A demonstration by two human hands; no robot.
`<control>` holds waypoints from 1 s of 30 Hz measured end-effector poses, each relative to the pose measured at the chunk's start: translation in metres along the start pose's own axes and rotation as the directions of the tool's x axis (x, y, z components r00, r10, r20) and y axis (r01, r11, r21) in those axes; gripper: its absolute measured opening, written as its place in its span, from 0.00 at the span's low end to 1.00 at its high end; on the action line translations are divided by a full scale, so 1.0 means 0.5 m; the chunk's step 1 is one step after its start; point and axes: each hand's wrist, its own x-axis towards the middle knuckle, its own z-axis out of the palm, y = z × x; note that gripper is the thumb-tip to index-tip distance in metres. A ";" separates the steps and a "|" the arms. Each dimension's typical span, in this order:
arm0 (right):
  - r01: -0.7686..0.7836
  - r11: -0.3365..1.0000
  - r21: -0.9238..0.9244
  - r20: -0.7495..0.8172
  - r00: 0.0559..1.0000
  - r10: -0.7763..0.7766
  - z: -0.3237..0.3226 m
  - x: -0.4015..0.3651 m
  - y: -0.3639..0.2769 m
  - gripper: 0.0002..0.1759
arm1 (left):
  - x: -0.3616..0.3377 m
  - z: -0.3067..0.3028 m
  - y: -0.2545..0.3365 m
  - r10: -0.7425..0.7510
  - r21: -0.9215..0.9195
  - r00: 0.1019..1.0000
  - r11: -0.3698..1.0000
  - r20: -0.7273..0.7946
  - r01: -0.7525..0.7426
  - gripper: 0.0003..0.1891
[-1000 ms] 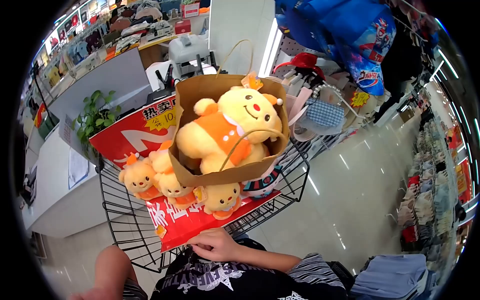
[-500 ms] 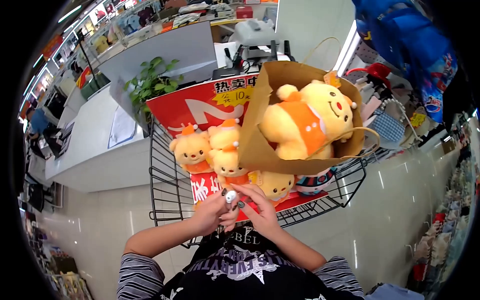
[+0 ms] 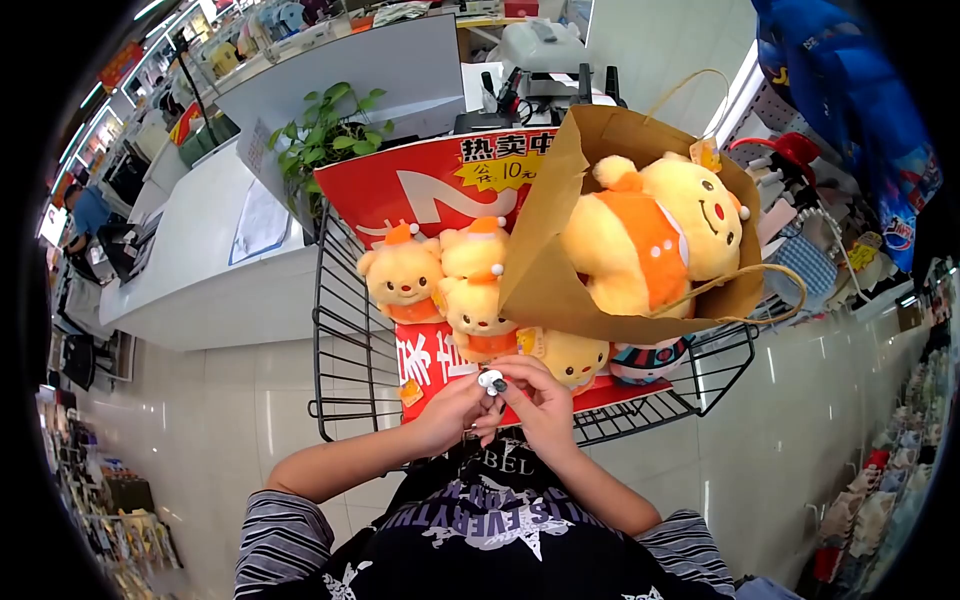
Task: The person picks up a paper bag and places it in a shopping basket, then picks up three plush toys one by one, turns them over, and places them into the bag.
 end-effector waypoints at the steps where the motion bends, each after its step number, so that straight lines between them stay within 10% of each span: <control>1: 0.001 1.000 -0.015 -0.004 1.000 -0.001 -0.002 0.001 0.005 0.11 | 0.001 0.000 -0.001 0.001 -0.002 1.000 1.000 -0.006 -0.001 0.17; 15: -0.194 0.971 0.138 -0.061 0.977 0.203 -0.007 -0.005 0.028 0.11 | -0.007 -0.069 -0.038 0.273 0.314 0.951 0.924 -0.143 -0.218 0.12; 19: -0.214 0.977 -0.004 -0.095 0.972 0.213 -0.018 -0.016 0.054 0.12 | -0.033 -0.100 -0.048 0.212 0.162 0.913 0.973 -0.347 -0.165 0.11; 22: 0.012 0.844 -0.536 -0.138 0.985 -0.102 -0.014 -0.017 0.037 0.12 | -0.046 -0.132 -0.070 0.157 0.025 0.841 0.985 -0.517 -0.169 0.11; 30: 0.073 0.719 -0.692 -0.109 0.973 -0.204 0.016 -0.001 0.026 0.11 | -0.057 -0.155 -0.093 0.088 -0.048 0.865 0.991 -0.495 -0.128 0.09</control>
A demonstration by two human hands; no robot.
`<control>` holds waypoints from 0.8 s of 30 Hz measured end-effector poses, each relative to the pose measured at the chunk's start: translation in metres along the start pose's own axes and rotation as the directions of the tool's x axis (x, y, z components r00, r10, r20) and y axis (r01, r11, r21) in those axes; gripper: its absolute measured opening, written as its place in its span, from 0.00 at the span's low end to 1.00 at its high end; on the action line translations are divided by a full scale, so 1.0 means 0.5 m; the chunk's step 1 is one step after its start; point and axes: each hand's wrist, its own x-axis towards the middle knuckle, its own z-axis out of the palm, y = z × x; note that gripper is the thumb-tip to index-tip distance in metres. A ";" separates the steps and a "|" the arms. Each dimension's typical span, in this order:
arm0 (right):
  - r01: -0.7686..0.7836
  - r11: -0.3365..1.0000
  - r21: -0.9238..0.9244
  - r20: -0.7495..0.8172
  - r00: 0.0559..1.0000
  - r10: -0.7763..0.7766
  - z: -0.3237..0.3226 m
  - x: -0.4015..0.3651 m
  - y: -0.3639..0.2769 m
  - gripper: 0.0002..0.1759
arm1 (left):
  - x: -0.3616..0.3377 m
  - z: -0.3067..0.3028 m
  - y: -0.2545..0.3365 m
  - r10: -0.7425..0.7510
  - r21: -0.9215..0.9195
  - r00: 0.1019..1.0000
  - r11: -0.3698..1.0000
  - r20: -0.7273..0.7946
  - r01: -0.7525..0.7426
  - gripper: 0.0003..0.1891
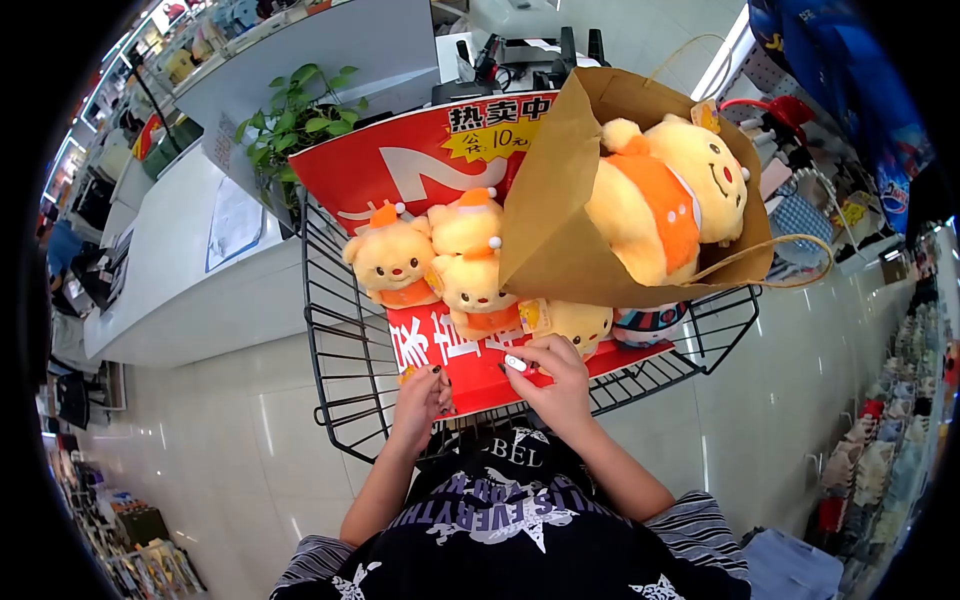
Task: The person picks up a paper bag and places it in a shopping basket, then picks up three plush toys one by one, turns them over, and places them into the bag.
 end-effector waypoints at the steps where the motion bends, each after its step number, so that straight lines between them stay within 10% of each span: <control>1: -0.007 1.000 -0.005 -0.006 1.000 0.007 0.003 -0.003 -0.003 0.11 | -0.001 -0.001 -0.001 -0.014 -0.006 1.000 1.000 0.011 0.014 0.09; 15: -0.107 0.994 -0.012 -0.024 0.994 0.107 -0.003 -0.046 0.018 0.13 | 0.009 -0.022 -0.011 -0.003 0.042 0.996 0.999 0.092 -0.001 0.10; 24: -0.039 0.991 0.127 0.179 0.984 0.016 -0.107 0.003 0.110 0.10 | 0.001 0.156 0.012 0.593 0.262 0.798 0.792 -0.112 -0.551 0.04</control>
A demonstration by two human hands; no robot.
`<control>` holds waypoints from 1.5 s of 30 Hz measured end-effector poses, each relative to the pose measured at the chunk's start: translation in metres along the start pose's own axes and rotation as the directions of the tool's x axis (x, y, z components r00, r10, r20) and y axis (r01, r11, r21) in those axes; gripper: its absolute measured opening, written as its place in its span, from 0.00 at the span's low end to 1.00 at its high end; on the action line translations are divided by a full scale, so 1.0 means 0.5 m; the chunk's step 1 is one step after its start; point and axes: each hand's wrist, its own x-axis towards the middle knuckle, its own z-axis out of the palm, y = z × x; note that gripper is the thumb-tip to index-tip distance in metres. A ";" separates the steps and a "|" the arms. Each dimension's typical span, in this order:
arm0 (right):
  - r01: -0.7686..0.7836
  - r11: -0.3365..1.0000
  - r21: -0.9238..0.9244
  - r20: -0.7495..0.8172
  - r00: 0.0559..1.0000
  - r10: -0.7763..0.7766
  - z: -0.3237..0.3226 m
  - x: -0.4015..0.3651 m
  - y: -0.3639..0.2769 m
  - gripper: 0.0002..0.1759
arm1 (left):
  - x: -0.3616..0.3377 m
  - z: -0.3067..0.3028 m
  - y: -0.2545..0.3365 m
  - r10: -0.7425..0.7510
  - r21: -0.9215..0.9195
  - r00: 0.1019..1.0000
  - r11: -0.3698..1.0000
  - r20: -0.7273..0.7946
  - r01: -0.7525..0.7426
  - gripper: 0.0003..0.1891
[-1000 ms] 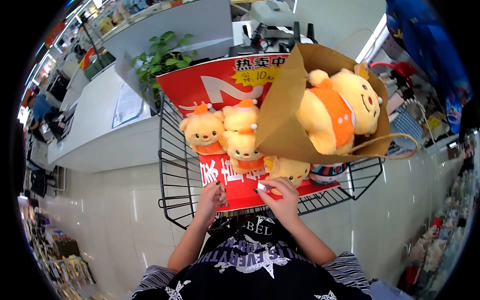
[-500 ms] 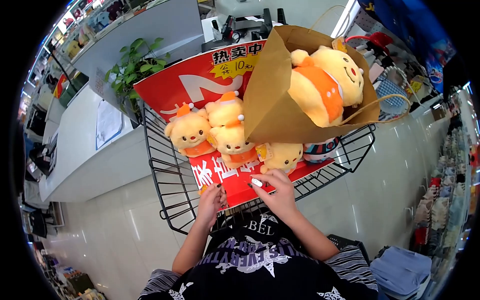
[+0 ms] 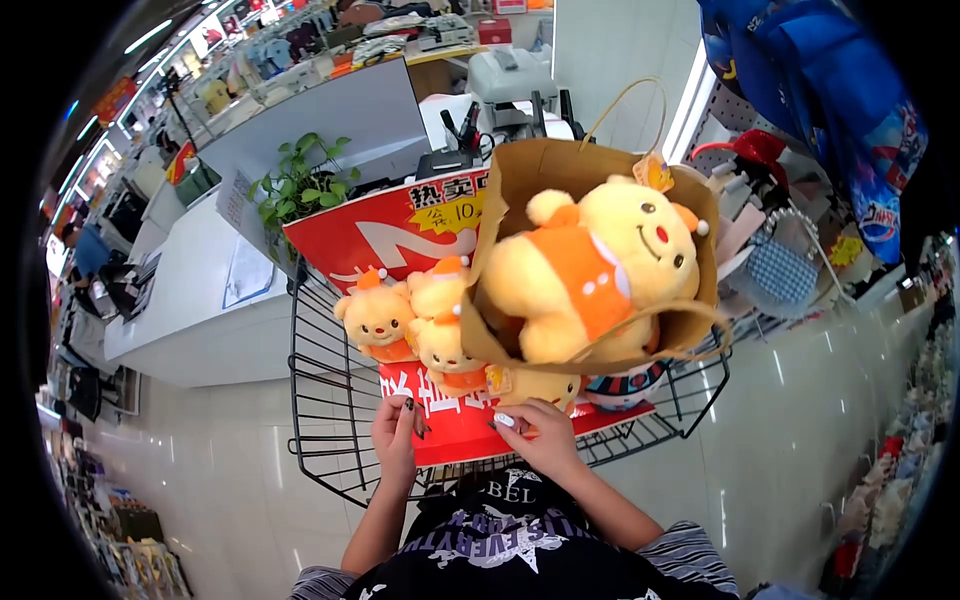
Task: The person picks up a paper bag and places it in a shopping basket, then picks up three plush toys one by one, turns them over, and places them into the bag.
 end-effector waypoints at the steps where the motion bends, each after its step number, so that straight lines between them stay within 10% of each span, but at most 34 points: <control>1: 0.009 1.000 -0.011 0.006 1.000 -0.009 -0.023 -0.002 0.014 0.10 | 0.002 0.034 0.020 0.152 0.048 0.987 0.988 -0.052 -0.150 0.05; 3: 0.000 1.000 -0.022 0.009 1.000 0.001 -0.064 -0.008 0.049 0.09 | 0.019 0.086 0.059 0.332 0.176 0.940 0.933 -0.083 -0.314 0.12; 5: 0.024 0.998 -0.054 0.013 1.000 -0.024 -0.109 -0.016 0.096 0.10 | 0.042 0.149 0.148 0.852 0.554 0.475 0.291 0.222 -0.780 0.18; 8: -0.007 0.999 -0.031 0.086 0.996 0.010 -0.170 -0.030 0.168 0.11 | 0.043 0.206 0.254 0.752 0.680 0.455 0.014 0.476 -0.734 0.25; 13: -0.080 0.996 -0.038 0.320 0.943 0.088 -0.222 -0.020 0.231 0.11 | 0.066 0.330 0.357 0.594 0.599 0.530 0.099 0.605 -0.794 0.31; 21: 0.358 0.933 0.030 0.464 0.822 -0.330 -0.204 0.030 0.200 0.10 | 0.291 0.510 0.319 0.626 0.642 0.395 -0.229 0.673 -0.731 0.31; 24: 0.423 0.886 0.189 0.480 0.747 -0.459 -0.164 0.019 0.237 0.07 | 0.390 0.532 0.274 0.467 0.669 0.552 -0.124 0.691 -0.733 0.49; 25: 0.457 0.874 0.167 0.470 0.742 -0.478 -0.185 0.002 0.183 0.05 | 0.442 0.537 0.228 0.561 0.616 0.468 -0.099 0.683 -0.781 0.50; 27: 0.411 0.871 0.267 0.537 0.687 -0.489 -0.177 -0.016 0.189 0.06 | 0.448 0.552 0.225 0.263 0.767 0.807 0.258 0.529 -0.587 0.48; 29: 0.269 0.913 0.305 0.607 0.684 -0.404 -0.180 -0.043 0.214 0.09 | 0.422 0.550 0.229 0.304 0.700 0.732 0.227 0.610 -0.678 0.45; 34: 0.142 0.960 0.241 0.723 0.633 -0.276 -0.213 -0.020 0.227 0.12 | 0.394 0.540 0.225 0.607 0.506 0.619 0.376 0.498 -0.776 0.02; 39: 0.122 0.979 0.164 0.615 0.763 -0.198 -0.208 -0.006 0.266 0.11 | 0.194 0.449 0.405 0.700 0.584 0.588 0.298 0.404 -0.756 0.04; 41: 0.196 0.981 -0.016 0.583 0.799 -0.150 -0.208 0.001 0.256 0.12 | 0.131 0.402 0.465 0.850 0.597 0.424 0.170 0.314 -0.784 0.03; 45: 0.082 0.981 0.178 0.619 0.765 -0.177 -0.167 -0.006 0.275 0.11 | -0.038 0.270 0.568 0.929 0.729 0.370 0.254 -0.002 -0.635 0.05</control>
